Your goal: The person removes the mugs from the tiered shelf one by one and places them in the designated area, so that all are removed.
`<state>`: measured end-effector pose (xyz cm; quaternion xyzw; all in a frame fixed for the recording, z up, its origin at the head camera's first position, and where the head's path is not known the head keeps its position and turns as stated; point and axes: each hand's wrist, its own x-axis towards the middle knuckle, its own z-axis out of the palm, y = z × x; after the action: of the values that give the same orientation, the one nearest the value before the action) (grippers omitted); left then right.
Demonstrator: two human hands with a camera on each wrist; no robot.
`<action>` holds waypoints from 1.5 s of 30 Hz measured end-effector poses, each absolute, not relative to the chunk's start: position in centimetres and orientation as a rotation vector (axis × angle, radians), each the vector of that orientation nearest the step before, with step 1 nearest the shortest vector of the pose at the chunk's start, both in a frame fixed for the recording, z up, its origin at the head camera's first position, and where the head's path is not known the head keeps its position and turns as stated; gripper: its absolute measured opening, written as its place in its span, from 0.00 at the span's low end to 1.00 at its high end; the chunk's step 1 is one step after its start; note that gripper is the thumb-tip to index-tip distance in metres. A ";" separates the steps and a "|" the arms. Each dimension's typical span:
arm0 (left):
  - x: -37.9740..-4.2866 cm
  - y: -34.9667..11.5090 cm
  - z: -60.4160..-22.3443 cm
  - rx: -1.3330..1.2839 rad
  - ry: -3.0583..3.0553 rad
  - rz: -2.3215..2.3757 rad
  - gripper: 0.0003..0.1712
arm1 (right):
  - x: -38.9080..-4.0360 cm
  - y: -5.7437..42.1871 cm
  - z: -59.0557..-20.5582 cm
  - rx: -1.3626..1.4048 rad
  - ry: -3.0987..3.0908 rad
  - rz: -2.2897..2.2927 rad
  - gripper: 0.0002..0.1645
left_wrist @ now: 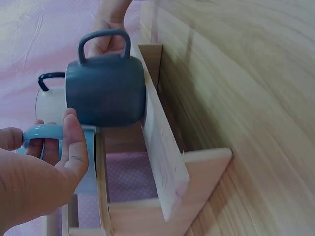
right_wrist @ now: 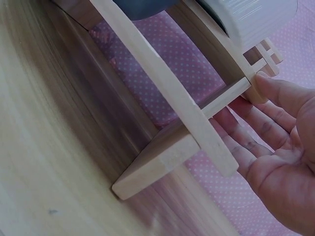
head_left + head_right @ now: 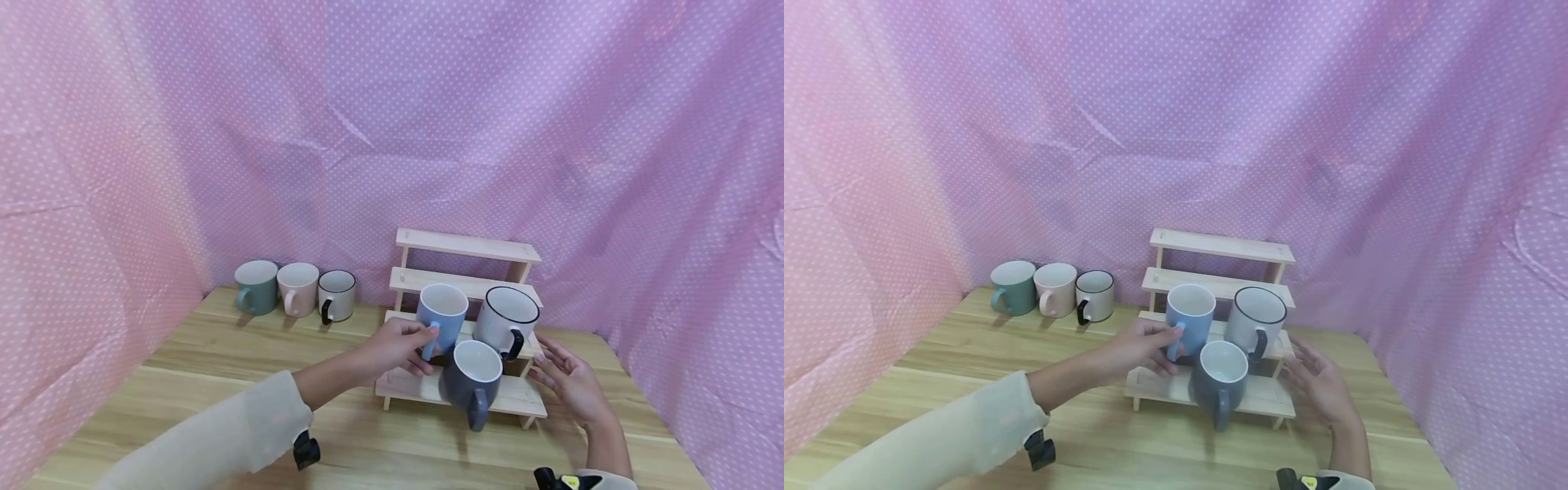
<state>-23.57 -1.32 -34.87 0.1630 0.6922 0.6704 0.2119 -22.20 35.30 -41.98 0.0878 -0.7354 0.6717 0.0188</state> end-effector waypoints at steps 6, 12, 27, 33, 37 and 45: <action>-24.3 -3.3 -34.7 0.482 1.912 1.847 0.23 | -22.3 35.2 -42.0 0.238 -2.296 2.079 0.40; -24.6 -4.7 -34.5 0.554 1.908 1.825 0.22 | -22.4 35.4 -42.2 0.228 -2.308 2.066 0.40; -25.9 -8.5 -34.9 0.535 1.969 1.848 0.23 | -22.2 35.3 -42.1 0.227 -2.309 2.066 0.39; -26.0 -11.1 -35.0 0.558 1.985 1.845 0.26 | -22.1 35.2 -41.8 0.203 -2.319 2.056 0.39; -26.2 -12.9 -35.4 0.585 1.969 1.854 0.24 | -22.2 35.3 -41.9 0.190 -2.330 2.045 0.39; -26.0 -16.7 -35.8 0.537 1.948 1.934 0.17 | -22.2 35.2 -42.0 0.231 -2.302 2.062 0.38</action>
<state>-25.96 -16.70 -35.81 0.1891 0.6862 0.6812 0.1714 -22.23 35.20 -41.98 0.0745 -0.7426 0.6652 0.0215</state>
